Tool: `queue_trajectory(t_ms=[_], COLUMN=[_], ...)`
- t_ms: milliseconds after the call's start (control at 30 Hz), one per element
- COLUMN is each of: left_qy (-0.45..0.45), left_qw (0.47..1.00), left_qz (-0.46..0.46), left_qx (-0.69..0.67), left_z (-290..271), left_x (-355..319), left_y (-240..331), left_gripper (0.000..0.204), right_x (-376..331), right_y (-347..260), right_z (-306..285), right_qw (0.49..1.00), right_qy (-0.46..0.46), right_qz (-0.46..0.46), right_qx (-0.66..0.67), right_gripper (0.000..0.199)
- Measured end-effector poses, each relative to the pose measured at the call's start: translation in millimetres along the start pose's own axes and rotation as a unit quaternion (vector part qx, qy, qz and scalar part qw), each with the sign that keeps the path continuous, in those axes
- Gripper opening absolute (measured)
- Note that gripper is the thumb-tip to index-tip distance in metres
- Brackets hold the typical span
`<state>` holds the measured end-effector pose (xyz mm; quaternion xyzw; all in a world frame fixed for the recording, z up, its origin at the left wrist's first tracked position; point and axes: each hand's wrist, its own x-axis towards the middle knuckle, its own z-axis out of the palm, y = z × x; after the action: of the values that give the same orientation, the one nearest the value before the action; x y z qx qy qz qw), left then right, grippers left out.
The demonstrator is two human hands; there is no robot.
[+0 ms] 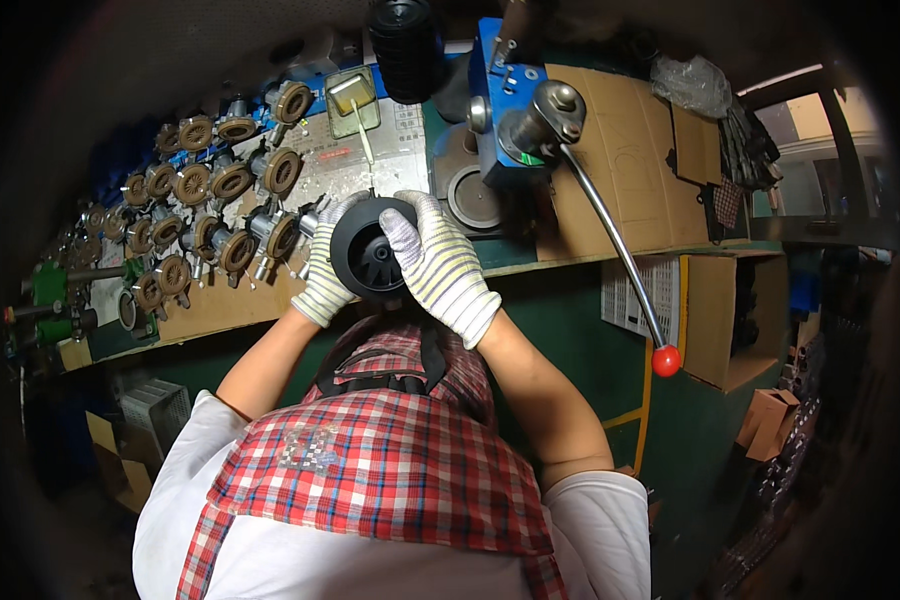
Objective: The person retrieves black circular components from a cardboard box and repeatedly places them into a blue press machine, operating the lever to press them onto metal shafts. The person then removes the assembled units and places them on the workbench, repeating the cycle with additional components.
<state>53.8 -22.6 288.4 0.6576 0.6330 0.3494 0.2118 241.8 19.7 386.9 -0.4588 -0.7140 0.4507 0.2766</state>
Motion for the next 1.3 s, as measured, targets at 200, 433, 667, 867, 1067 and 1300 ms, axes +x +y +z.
queue_trajectory(t_ms=[200,433,667,867,1067,1300], left_qy=[-0.023,-0.040,-0.085,-0.116,-0.132,-0.139], left_qw=[0.989,0.994,0.986,0.988,0.982,0.985], left_qz=[0.086,0.044,0.083,0.040,0.066,0.033], left_qx=[0.116,0.089,0.116,0.088,0.119,0.101], left_z=[36,63,65,85,79,75], left_x=[-4,-10,-12,-25,-24,-25], left_y=[5,15,29,2,10,20], left_gripper=[0.079,0.079,0.063,0.070,0.071,0.066], right_x=[-13,-24,-35,-43,-47,-53], right_y=[30,52,79,77,79,87], right_z=[-21,-30,-22,-26,-28,-28], right_qw=[0.999,0.994,0.987,0.991,0.991,0.991], right_qy=[-0.006,-0.018,-0.025,0.002,0.009,0.002], right_qz=[0.035,0.101,0.155,0.132,0.111,0.115], right_qx=[0.003,0.027,0.036,-0.008,-0.070,-0.066], right_gripper=[0.061,0.063,0.067,0.063,0.057,0.057])
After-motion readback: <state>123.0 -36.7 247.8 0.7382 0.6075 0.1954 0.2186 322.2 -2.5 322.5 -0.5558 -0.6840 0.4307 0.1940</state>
